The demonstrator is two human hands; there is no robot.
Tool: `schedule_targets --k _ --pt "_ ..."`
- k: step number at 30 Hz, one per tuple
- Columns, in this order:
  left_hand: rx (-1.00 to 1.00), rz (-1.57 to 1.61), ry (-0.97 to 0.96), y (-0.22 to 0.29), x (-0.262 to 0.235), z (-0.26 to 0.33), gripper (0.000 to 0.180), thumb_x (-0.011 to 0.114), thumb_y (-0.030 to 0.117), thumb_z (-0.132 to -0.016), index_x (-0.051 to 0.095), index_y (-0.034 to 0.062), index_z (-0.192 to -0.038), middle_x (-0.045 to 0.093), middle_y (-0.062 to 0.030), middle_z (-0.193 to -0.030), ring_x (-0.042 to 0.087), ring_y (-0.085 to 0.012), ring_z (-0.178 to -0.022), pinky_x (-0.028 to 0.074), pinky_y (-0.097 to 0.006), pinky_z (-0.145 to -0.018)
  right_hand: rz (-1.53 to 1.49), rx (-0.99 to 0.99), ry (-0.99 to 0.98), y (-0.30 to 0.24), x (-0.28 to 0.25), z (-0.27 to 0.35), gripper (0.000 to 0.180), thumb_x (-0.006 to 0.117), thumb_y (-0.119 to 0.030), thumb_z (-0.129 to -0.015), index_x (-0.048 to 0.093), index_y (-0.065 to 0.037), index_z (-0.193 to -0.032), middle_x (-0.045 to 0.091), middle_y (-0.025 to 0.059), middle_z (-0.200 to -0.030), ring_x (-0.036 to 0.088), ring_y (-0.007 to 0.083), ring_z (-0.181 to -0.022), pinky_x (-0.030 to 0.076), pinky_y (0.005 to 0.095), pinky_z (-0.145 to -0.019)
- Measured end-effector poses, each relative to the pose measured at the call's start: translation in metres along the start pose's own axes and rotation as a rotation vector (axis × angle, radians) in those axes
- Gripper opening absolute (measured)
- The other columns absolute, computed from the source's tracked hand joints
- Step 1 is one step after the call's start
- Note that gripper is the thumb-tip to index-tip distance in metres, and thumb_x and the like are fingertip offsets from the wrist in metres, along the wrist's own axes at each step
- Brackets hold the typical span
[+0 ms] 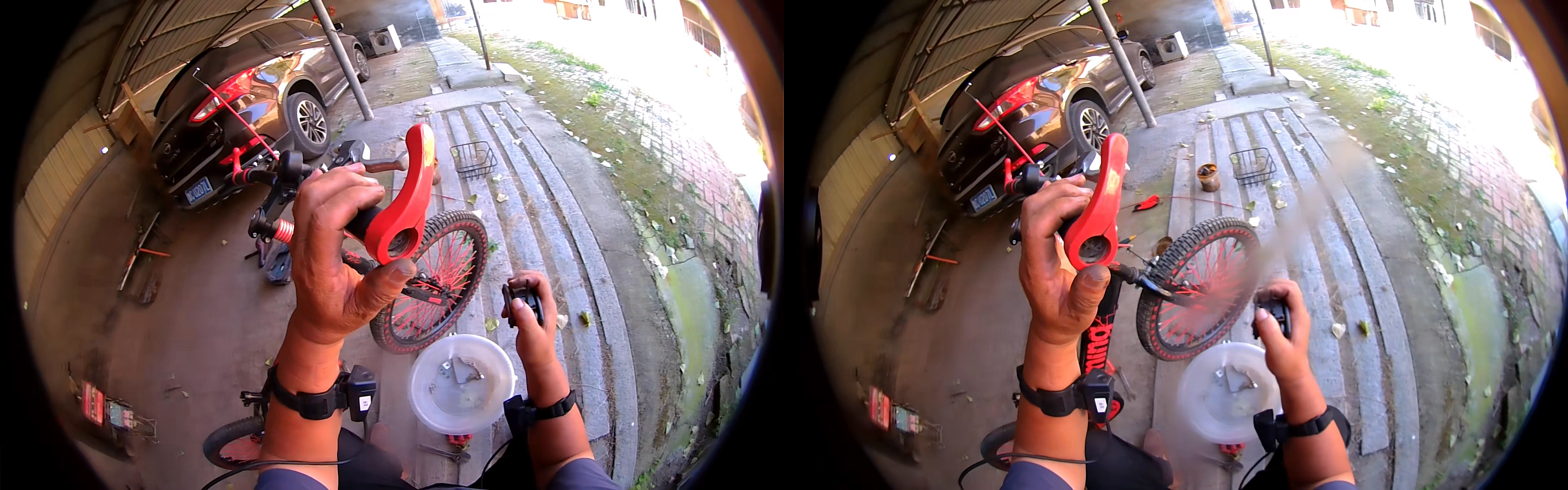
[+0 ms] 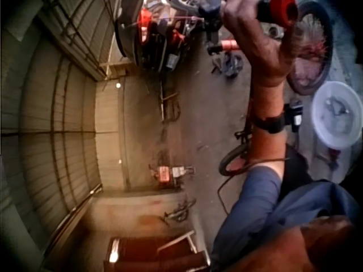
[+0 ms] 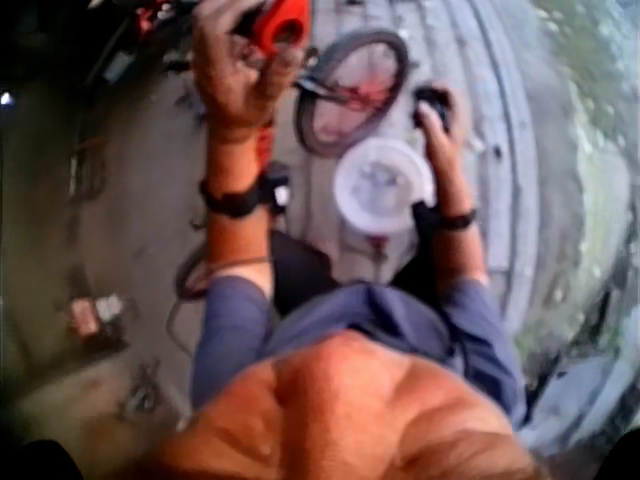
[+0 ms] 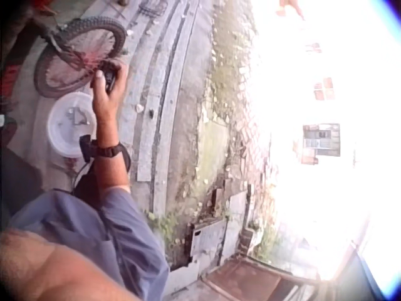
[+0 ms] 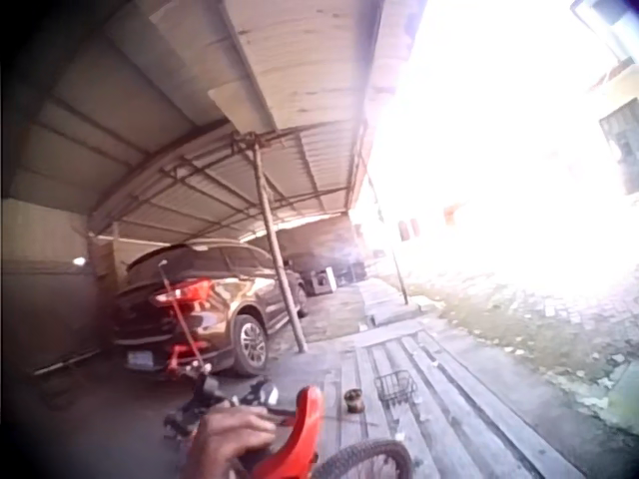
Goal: The person is repairing a bicycle handlebar grip. They use a screwdriver to loosen the clamp on the red grip, slide it off the handlebar, and then reposition it. They tighten the grip back onto the handlebar and test its stability.
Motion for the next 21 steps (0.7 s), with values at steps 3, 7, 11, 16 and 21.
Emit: schedule_targets --k 3,7,11,16,21 --pt "0.006 -0.025 -0.004 -0.001 0.002 0.001 0.066 0.069 0.062 -0.086 0.057 0.0047 -0.116 0.062 -0.0135 -0.112 0.061 -0.0339 -0.113 0.039 -0.051 -0.105 -0.100 0.259 0.096 0.042 -0.018 0.007 0.019 0.060 -0.011 -0.089 0.057 -0.004 -0.106 0.057 0.0017 -0.089 0.055 0.0092 -0.068 0.046 0.0232 -0.061" --pt "-0.009 -0.049 0.013 -0.002 0.004 0.004 0.071 0.068 0.067 -0.082 0.057 0.0056 -0.116 0.062 -0.0126 -0.113 0.062 -0.0342 -0.113 0.041 -0.051 -0.105 -0.240 0.428 0.134 0.084 -0.037 0.010 0.018 0.057 -0.018 -0.091 0.058 -0.008 -0.106 0.058 -0.0001 -0.080 0.054 0.0080 -0.063 0.036 0.0213 -0.053" --pt "-0.018 -0.051 0.019 -0.004 0.004 0.004 0.075 0.070 0.069 -0.077 0.057 0.0058 -0.116 0.063 -0.0119 -0.113 0.062 -0.0339 -0.112 0.043 -0.049 -0.103 -0.262 0.459 0.190 0.093 -0.043 0.010 0.018 0.057 -0.020 -0.090 0.058 -0.010 -0.105 0.058 -0.0002 -0.079 0.053 0.0088 -0.062 0.036 0.0228 -0.053" --pt "-0.022 -0.070 0.021 -0.005 0.005 0.004 0.073 0.073 0.065 -0.076 0.057 0.0061 -0.117 0.063 -0.0114 -0.113 0.062 -0.0336 -0.113 0.043 -0.049 -0.103 -0.251 0.436 0.184 0.093 -0.047 0.005 0.016 0.057 -0.021 -0.091 0.057 -0.010 -0.102 0.055 -0.0012 -0.077 0.049 0.0082 -0.061 0.036 0.0224 -0.053" --pt "-0.020 -0.087 0.007 -0.005 0.004 0.005 0.066 0.079 0.054 -0.076 0.057 0.0068 -0.117 0.063 -0.0109 -0.114 0.061 -0.0336 -0.114 0.043 -0.049 -0.104 -0.216 0.453 0.191 0.089 -0.048 0.002 0.018 0.055 -0.025 -0.092 0.056 -0.011 -0.103 0.053 -0.0028 -0.075 0.047 0.0080 -0.061 0.036 0.0220 -0.053"
Point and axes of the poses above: each hand's wrist, its own z-axis away from the middle knuckle, its own x-axis out of the palm, y = z × x, the point moved 6 cm from there along -z, towards the middle knuckle
